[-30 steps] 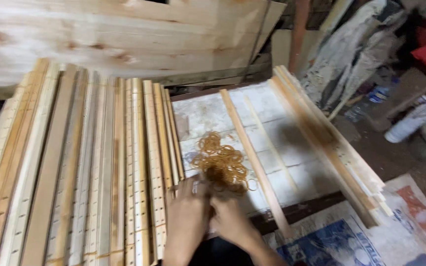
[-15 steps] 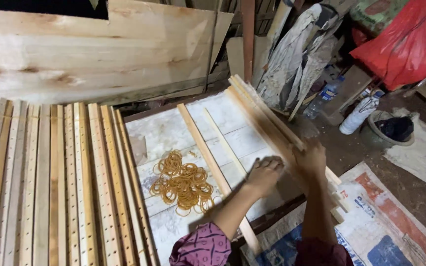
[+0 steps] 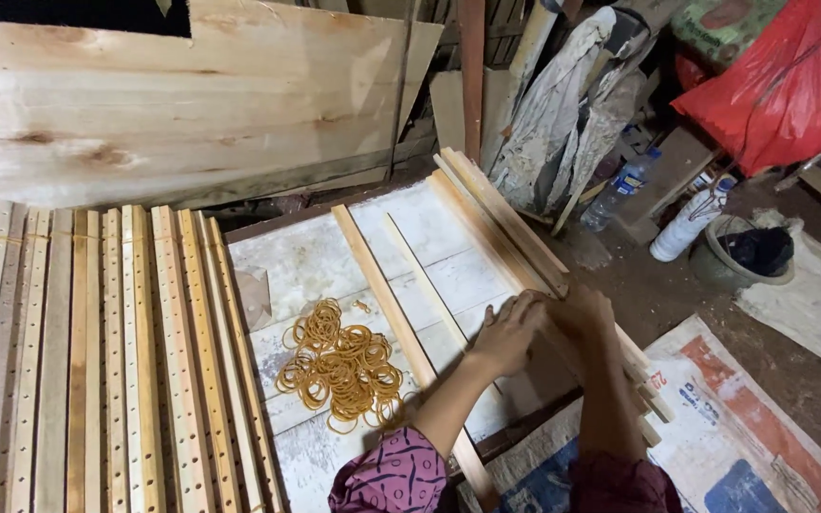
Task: Sort and organize pre-drilled wooden slats into bundles on a workshop table.
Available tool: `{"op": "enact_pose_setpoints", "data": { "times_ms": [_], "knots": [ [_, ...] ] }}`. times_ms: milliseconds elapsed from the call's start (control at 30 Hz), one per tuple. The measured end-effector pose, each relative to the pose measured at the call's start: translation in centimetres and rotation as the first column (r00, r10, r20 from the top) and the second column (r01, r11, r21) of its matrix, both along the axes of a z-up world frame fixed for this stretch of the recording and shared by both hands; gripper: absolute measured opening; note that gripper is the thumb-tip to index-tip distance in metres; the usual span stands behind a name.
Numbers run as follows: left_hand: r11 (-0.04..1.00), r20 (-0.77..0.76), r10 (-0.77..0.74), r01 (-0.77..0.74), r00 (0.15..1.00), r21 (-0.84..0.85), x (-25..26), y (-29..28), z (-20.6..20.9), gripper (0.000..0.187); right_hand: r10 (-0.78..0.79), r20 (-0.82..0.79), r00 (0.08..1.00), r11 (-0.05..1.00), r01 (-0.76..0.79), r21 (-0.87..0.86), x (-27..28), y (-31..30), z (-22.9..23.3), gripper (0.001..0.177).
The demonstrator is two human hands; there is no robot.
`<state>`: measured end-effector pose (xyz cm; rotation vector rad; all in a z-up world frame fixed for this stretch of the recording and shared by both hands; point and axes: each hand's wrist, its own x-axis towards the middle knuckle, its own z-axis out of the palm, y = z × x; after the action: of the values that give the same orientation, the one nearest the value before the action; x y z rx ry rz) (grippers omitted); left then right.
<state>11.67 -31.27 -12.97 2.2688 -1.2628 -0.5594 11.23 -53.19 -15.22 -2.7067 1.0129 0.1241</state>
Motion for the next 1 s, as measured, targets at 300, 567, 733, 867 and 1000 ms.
{"op": "enact_pose_setpoints", "data": {
  "times_ms": [300, 567, 733, 867, 1000],
  "knots": [
    [0.999, -0.104, 0.032, -0.033, 0.994, -0.007, 0.8, -0.5, -0.6, 0.093, 0.059, -0.012, 0.998, 0.970, -0.055, 0.235, 0.6, 3.4, 8.1, 0.130],
    [0.999, -0.097, 0.044, -0.046, 0.994, -0.028, 0.6, -0.6, -1.0, 0.088, -0.014, -0.006, 1.000, 0.951, 0.015, 0.309, -1.0, 6.8, 11.7, 0.131],
    [0.999, -0.095, 0.049, -0.050, 0.994, -0.009, 0.5, -0.7, -0.6, 0.088, 0.036, 0.091, 0.995, 0.965, -0.058, 0.255, 1.2, 1.5, 3.8, 0.125],
    [0.999, -0.074, 0.042, -0.040, 0.996, 0.021, 0.4, -0.5, -0.5, 0.085, 0.067, 0.060, 0.996, 0.991, -0.074, 0.116, 1.2, 2.1, 3.4, 0.130],
    [0.999, -0.027, 0.031, -0.030, 0.999, 0.038, 0.7, -1.0, -1.9, 0.079, 0.123, 0.151, 0.981, 0.975, -0.147, 0.166, 1.5, 2.2, 4.3, 0.130]
  ]
}}
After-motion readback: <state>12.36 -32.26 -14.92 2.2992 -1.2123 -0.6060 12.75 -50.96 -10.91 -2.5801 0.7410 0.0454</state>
